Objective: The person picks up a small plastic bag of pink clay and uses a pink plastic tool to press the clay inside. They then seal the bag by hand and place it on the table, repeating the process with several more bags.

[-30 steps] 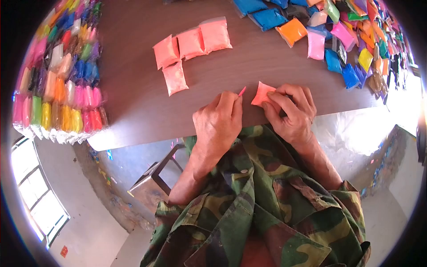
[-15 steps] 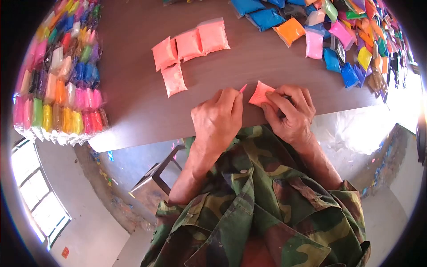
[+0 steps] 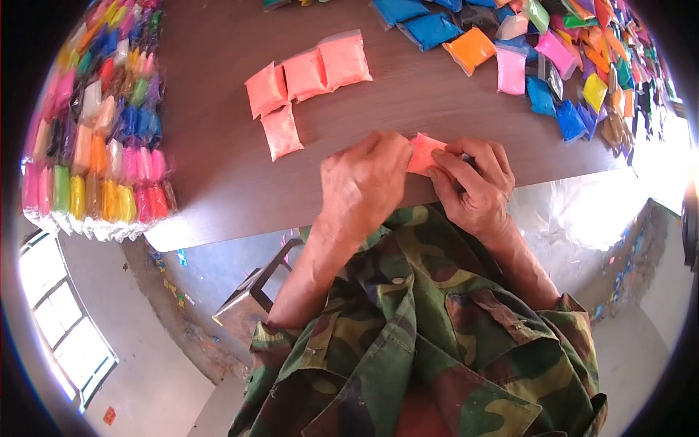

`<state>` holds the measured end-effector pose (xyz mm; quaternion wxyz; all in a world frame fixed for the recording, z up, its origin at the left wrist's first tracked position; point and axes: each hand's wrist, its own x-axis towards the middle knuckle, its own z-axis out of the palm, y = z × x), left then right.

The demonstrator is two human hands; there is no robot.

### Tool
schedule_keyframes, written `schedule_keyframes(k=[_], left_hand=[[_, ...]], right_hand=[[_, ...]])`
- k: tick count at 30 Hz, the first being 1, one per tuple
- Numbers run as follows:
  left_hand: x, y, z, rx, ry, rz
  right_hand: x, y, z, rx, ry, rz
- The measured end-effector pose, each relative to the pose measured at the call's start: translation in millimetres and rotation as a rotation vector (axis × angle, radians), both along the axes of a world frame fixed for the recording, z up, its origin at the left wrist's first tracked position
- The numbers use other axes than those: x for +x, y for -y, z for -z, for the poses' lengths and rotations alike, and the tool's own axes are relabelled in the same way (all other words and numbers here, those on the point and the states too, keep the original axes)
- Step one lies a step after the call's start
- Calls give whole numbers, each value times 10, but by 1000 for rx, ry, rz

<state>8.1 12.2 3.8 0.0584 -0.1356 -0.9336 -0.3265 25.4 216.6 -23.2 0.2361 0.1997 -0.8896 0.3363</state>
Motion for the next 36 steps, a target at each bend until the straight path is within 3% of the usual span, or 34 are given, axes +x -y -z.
schedule_keyframes(k=[5,8,11,17,26,36], left_hand=[[-71,-28,113,-85,-21,-4],[-165,5,34,22,-6,-38],[-10,-45,-19,71,12,69],[113,113,65,-26,-25,-71],[369,305,163,179,-24,-138],[410,383,191,350,-19,-176]], right_hand=[[-13,1,-15,1,2,-9],[-15,-3,-22,-2,11,-10],[-16,3,-13,-16,6,-3],[36,-40,-55,47,52,44],[223,-87,-305,372,214,-51],[299,-170,-140,343,187,-75]])
